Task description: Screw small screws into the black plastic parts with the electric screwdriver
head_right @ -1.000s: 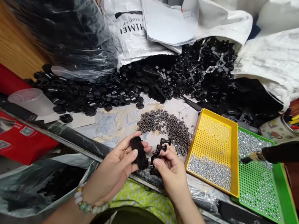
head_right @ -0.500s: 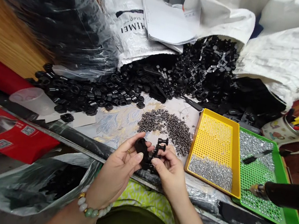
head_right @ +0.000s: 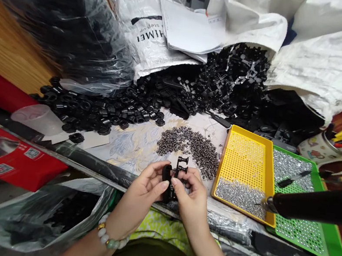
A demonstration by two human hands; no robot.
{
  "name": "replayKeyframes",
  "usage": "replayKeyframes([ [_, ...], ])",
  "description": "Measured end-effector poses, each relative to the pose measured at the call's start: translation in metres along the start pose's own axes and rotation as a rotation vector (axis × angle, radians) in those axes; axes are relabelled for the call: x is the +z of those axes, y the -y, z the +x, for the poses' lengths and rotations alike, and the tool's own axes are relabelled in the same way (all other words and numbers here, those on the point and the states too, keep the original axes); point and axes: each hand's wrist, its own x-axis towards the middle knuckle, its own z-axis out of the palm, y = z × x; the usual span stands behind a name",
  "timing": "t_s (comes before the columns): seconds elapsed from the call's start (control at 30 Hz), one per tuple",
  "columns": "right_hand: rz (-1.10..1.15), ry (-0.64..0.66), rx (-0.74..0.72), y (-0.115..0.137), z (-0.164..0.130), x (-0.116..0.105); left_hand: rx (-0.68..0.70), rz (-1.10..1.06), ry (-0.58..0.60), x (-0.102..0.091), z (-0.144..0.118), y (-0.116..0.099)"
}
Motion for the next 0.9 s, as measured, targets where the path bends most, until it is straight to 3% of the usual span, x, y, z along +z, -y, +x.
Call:
replayKeyframes([
  [0.17, 0.008, -0.012, 0.017, -0.003, 0.003, -0.001, -0.087, -0.028, 0.023, -0.001, 0.0, -0.003],
  [0.73, -0.058, -0.037, 0.014, 0.0, 0.004, 0.0, -0.027, -0.054, 0.017, -0.001, 0.0, 0.008],
  [0.9, -0.044, 0.044, 0.059, 0.004, 0.011, -0.003, -0.063, -0.113, 0.013, 0.0, 0.001, 0.008],
])
